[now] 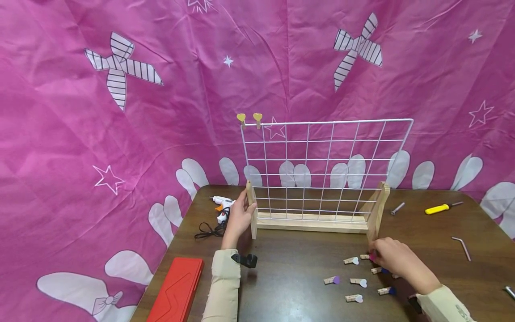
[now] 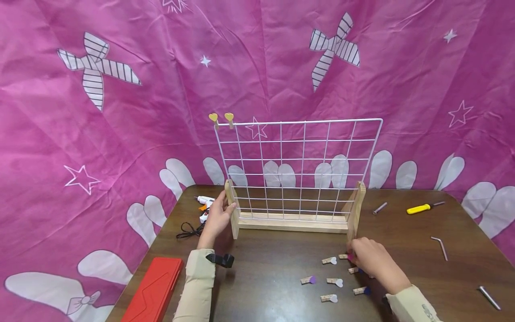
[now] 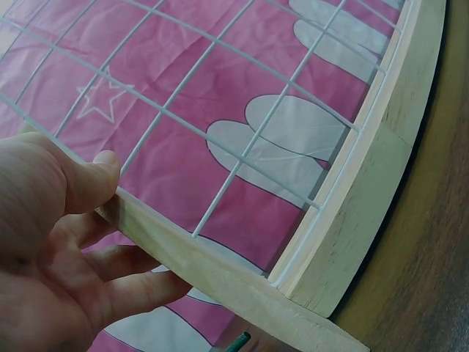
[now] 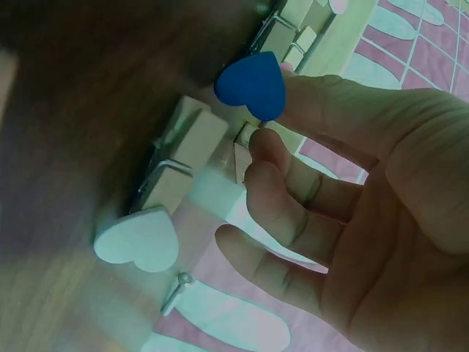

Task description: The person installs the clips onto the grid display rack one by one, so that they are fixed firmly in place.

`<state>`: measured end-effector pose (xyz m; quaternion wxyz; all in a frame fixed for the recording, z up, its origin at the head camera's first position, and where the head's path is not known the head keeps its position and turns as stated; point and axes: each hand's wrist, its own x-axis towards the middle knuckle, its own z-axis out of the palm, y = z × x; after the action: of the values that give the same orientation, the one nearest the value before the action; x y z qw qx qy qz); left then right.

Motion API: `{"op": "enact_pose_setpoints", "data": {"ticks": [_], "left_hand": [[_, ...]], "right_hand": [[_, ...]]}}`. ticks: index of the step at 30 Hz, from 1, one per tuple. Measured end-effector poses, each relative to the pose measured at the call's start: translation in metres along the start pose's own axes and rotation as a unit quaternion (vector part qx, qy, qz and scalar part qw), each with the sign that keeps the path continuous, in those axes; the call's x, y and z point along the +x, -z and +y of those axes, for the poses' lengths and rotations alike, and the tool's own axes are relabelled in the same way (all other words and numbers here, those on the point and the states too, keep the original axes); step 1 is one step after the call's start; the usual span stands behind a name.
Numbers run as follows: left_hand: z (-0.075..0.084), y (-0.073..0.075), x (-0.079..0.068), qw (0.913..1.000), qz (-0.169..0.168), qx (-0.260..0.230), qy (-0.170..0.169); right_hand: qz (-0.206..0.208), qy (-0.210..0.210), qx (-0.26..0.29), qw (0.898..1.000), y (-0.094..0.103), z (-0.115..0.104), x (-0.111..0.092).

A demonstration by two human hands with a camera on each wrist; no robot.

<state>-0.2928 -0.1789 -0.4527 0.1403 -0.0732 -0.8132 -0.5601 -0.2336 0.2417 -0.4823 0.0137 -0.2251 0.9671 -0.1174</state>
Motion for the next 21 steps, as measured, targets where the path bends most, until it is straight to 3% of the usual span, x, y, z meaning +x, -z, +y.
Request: {"op": "enact_pose_setpoints", "data": {"ticks": [6,11,19,21], "left_hand": [[-0.003,0.000,0.001,0.9999,0.004,-0.002,-0.011],[0.000,0.000,0.000,1.0000,0.004,0.002,-0.001],[0.025,0.005,-0.009,0.9989,-0.012,-0.025,-0.036],[0.021,0.004,-0.008,0.9990,-0.013,-0.022,-0.036]], "right_hand": [[0.010,0.002,-0.001,1.000,0.001,0.000,-0.002],[0.011,0.013,0.037,0.999,0.014,-0.003,-0.002],[0.110,0.073,0.104,0.986,0.042,-0.018,-0.002],[0.126,0.089,0.118,0.981,0.050,-0.026,-0.002]]}}
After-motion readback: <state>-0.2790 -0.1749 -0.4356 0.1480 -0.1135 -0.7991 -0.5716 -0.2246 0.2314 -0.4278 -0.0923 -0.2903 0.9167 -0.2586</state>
